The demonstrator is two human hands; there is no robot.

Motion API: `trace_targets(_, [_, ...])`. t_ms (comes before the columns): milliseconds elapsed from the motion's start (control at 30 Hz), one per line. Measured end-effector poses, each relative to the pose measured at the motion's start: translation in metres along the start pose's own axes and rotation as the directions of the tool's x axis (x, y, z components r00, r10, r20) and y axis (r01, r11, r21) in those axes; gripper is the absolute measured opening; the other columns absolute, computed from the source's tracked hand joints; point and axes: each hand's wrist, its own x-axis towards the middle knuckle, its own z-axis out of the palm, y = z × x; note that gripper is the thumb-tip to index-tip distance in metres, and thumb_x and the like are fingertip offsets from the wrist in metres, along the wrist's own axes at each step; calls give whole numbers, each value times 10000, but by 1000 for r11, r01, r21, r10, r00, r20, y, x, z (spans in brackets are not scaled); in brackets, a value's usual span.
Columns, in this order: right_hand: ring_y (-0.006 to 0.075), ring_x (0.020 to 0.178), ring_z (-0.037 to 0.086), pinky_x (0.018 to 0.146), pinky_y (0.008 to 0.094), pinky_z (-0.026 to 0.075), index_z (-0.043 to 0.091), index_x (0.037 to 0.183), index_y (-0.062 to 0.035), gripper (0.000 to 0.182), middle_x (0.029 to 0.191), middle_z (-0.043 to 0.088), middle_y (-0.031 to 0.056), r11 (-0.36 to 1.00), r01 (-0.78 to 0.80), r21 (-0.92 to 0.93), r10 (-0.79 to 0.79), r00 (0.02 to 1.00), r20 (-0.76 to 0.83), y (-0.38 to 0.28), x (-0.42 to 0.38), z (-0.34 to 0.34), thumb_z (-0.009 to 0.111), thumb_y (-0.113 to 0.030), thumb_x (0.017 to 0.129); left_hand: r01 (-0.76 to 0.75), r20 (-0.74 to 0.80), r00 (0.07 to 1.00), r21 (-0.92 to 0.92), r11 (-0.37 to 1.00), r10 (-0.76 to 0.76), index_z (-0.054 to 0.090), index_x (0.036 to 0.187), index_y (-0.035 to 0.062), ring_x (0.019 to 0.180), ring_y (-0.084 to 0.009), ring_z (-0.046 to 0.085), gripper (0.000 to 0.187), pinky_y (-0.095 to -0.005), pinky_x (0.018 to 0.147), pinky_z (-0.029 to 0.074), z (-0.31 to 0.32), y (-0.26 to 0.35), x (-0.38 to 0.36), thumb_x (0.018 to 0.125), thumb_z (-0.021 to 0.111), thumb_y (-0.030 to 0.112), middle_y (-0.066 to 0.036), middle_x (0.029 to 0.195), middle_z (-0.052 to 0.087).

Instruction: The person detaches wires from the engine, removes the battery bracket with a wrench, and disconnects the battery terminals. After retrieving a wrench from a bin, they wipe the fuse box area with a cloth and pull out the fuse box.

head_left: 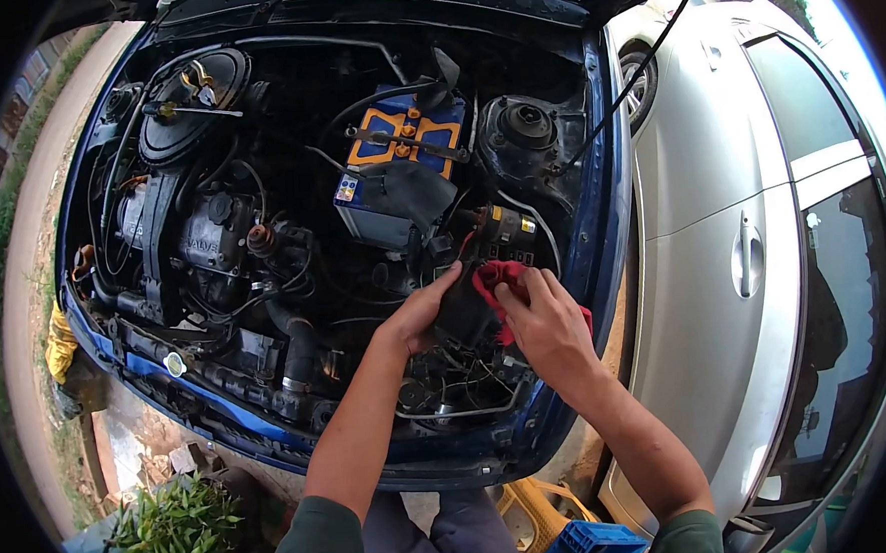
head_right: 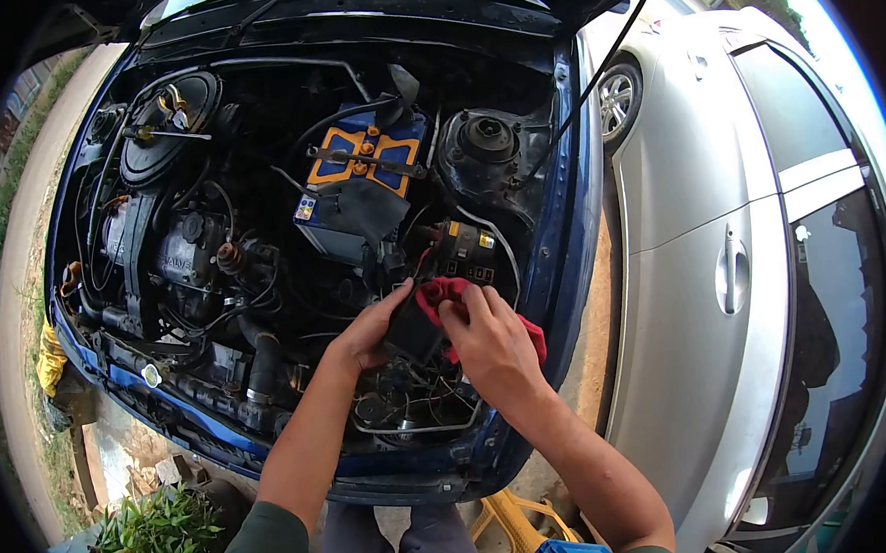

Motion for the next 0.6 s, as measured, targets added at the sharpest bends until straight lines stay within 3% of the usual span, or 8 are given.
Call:
trace_targets(67, [298, 1023, 612, 883, 393, 551, 687, 1180, 51, 333, 1094, 591, 160, 960, 280, 23, -280, 956, 86, 6, -6, 17, 644, -30, 860, -10, -12, 1000, 47, 999, 11, 692, 1347, 104, 1103, -173, 715, 540, -392, 948, 583, 5, 4, -4, 1075, 586, 558, -58, 1235, 743])
trace_targets(100, [294, 1069, 603, 927, 379, 543, 683, 1237, 49, 384, 1157, 599, 154, 932, 352, -82, -349, 936, 54, 4, -6, 27, 634, -77, 877, -25, -24, 999, 91, 996, 27, 693, 1345, 103, 1094, -177, 715, 516, -389, 939, 584, 8, 8, -5, 1077, 591, 531, -63, 1241, 738])
trace_targets(267, [277, 1101, 584, 964, 371, 517, 679, 1260, 46, 425, 1212, 604, 154, 873, 345, -345, -347, 936, 58, -3, -4, 48, 622, -147, 887, 33, -133, 991, 286, 958, 6, 689, 1349, 102, 1108, -200, 708, 505, -432, 934, 583, 10, 13, 6, 1075, 587, 513, -65, 1234, 734])
trace_targets(333, [273, 1092, 593, 933, 377, 525, 672, 1234, 34, 381, 1164, 616, 144, 930, 207, -304, -176, 976, 127, -5, 5, 52, 624, -131, 894, 9, -162, 986, 305, 952, 42, 689, 1350, 107, 1103, -205, 708, 501, -433, 928, 584, 20, 13, 1, 1075, 586, 513, -63, 1224, 733])
trace_targets(367, [272, 1039, 616, 890, 387, 541, 666, 1171, -8, 296, 1099, 623, 131, 972, 176, -153, -168, 984, 67, 3, 10, 57, 644, -116, 896, 14, -149, 989, 238, 971, 22, 685, 1351, 107, 1095, -205, 711, 499, -420, 925, 587, 24, 12, -4, 1074, 590, 510, -63, 1221, 734])
trace_targets(433, [278, 1012, 627, 875, 390, 549, 659, 1142, -21, 265, 1073, 622, 127, 980, 179, -85, -181, 983, -18, 6, 16, 52, 660, -111, 892, -42, -103, 993, 107, 993, 53, 686, 1334, 103, 1085, -200, 717, 468, -392, 919, 598, 22, 11, -5, 1081, 589, 484, -66, 1218, 739])
trace_targets(533, [298, 970, 646, 845, 401, 564, 636, 1112, -37, 250, 1039, 621, 132, 982, 183, 41, -177, 977, -122, 7, 13, 45, 712, -99, 882, -40, -95, 994, 116, 992, 51, 687, 1321, 95, 1064, -203, 732, 434, -402, 905, 614, 26, 14, -9, 1095, 574, 448, -78, 1198, 749])
trace_targets(600, [313, 1001, 649, 847, 399, 566, 625, 1130, -23, 282, 1036, 623, 137, 981, 73, 179, -53, 992, -114, 11, 9, 46, 726, -76, 872, -32, -86, 995, 103, 994, 41, 688, 1318, 90, 1046, -205, 741, 427, -405, 895, 621, 23, 15, -5, 1102, 562, 437, -84, 1186, 753])
